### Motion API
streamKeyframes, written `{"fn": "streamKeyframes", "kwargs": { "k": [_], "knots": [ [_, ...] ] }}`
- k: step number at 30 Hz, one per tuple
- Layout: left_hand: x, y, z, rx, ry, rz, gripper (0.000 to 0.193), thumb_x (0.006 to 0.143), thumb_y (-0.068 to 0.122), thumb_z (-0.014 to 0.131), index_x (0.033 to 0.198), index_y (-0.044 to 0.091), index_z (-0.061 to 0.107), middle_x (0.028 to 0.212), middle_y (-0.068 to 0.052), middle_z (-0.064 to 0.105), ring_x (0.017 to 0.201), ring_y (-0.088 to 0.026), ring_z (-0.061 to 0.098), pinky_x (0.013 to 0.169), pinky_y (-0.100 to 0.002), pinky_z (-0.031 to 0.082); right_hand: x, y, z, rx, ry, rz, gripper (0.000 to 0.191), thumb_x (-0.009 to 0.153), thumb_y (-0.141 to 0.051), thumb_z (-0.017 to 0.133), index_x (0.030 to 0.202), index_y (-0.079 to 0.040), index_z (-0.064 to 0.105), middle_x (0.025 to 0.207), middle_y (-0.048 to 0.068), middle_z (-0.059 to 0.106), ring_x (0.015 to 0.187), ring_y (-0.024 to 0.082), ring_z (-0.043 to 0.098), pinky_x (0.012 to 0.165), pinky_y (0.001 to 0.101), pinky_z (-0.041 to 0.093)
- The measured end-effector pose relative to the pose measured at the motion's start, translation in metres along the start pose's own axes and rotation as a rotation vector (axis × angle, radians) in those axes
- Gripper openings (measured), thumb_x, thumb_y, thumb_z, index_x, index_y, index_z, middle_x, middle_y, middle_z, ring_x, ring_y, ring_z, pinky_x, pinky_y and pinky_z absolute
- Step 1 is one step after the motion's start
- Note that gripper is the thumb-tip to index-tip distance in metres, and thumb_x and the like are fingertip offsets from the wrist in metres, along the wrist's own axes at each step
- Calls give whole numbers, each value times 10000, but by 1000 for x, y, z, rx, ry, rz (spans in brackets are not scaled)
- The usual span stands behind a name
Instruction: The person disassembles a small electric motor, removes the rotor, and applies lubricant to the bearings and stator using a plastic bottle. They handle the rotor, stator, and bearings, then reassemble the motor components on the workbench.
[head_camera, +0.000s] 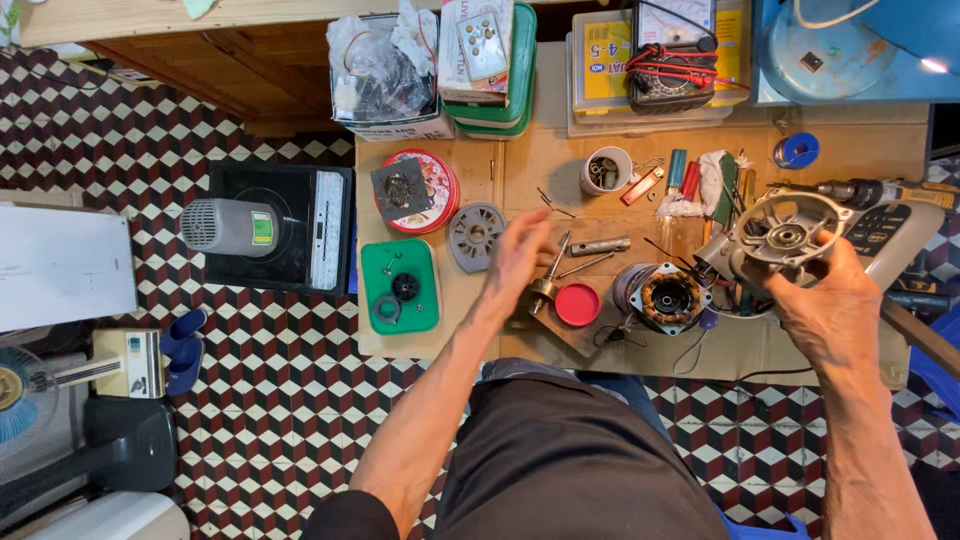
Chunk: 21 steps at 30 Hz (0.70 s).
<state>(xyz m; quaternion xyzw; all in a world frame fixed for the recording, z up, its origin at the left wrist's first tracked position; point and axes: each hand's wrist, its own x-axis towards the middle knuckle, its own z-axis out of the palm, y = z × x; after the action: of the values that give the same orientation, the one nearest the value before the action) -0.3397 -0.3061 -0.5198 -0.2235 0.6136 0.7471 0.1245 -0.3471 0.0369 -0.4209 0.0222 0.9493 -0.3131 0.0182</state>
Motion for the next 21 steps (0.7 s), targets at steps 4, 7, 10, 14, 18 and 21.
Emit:
{"fn": "streamKeyframes", "kwargs": {
  "k": [4, 7, 10, 14, 18, 21],
  "knots": [
    [-20, -30, -36, 325, 167, 2, 427, 940, 333, 652, 1259, 50, 651, 1089, -115, 752, 875, -206, 725, 737, -311, 583, -4, -5, 4, 56, 27, 122, 573, 922, -266, 854, 1355, 22, 615, 1185, 164, 732, 1043, 218, 705, 876, 340, 553],
    [-47, -52, -30, 611, 143, 11, 493, 870, 375, 734, 1233, 53, 644, 1067, -138, 761, 958, -245, 740, 808, -355, 573, -8, -12, 3, 162, 24, 138, 586, 929, -317, 868, 1377, -12, 645, 1204, 133, 737, 1075, 207, 683, 898, 332, 541],
    [-53, -58, -12, 686, 145, 25, 586, 803, 410, 799, 1212, 39, 602, 1087, -162, 739, 998, -298, 715, 839, -406, 554, -12, -19, 2, 167, 57, 140, 596, 924, -323, 869, 1377, -16, 633, 1237, 119, 726, 1128, 193, 686, 940, 323, 538],
    [-49, -57, 5, 638, 204, -5, 660, 748, 439, 839, 1189, 22, 579, 1067, -175, 726, 959, -309, 716, 822, -420, 560, -19, -23, 1, 217, 73, 135, 573, 924, -299, 857, 1368, -20, 628, 1267, 104, 726, 1174, 189, 679, 990, 322, 526],
    [-48, -57, 11, 670, 264, -18, 653, 703, 414, 868, 1123, -2, 589, 1006, -177, 723, 900, -307, 713, 787, -430, 569, -26, -21, -2, 189, 80, 118, 578, 931, -279, 854, 1378, -8, 608, 1284, 110, 718, 1215, 207, 675, 1025, 335, 525],
    [-45, -59, 10, 701, 279, -129, 625, 707, 423, 893, 1090, 5, 629, 968, -155, 733, 884, -277, 699, 778, -414, 552, -28, -19, 1, 173, 81, 123, 584, 928, -266, 852, 1386, -4, 602, 1291, 121, 718, 1224, 223, 679, 1036, 347, 529]
  ]
}}
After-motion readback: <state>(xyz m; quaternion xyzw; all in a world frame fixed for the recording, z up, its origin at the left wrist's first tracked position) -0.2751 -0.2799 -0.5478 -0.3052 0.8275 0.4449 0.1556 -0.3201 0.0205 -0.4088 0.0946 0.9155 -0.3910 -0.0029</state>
